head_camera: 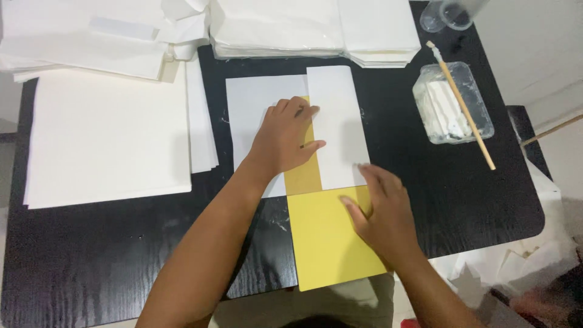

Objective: Assembling a paper bag by folding paper around a template and applying glue with a brush

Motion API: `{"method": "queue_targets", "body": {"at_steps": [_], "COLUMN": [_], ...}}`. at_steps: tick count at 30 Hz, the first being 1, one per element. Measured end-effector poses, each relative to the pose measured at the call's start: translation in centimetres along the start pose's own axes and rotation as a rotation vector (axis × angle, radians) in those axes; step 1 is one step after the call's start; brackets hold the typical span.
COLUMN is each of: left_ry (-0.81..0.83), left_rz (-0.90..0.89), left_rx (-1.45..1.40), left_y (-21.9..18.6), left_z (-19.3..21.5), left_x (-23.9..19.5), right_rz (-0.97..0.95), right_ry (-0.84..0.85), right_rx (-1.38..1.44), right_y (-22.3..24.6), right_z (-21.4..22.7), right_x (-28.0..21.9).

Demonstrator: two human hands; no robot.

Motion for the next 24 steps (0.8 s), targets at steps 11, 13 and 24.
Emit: {"method": "queue_targets", "body": {"at_steps": [11,13,24], "left_ry": [0.019,-0.048,-0.067], "left_rz": [-0.025,-0.054,-0.110], "left_rx": [-0.013,-0.003,0.111], "left_y": [-2.6,-2.4,-4.3], "left_z": [-1.1,-2.0,-3.2], "left_x": [-0.8,-1.2,-1.6], "right_rz": [-0.093,-0.020,-0.026], "right_ry": [-0.121,-0.187,-0.151], "right_rx": [-0.014,-0.055,-0.104], "right_y": [-1.7,-1.9,-1.9], "right_z": [0.6,0.3,0.6], "right_x": [-4.3,-4.5,-4.6]}}
Point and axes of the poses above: each hand's wrist, its own x-axis towards the middle knuckle, its own z-axis out of the back of the hand, y = z × x, the point moved 1 cm from there along x, towards the middle knuckle, and after that the axes turned 8 degrees about -y, right-handed, at the moved point
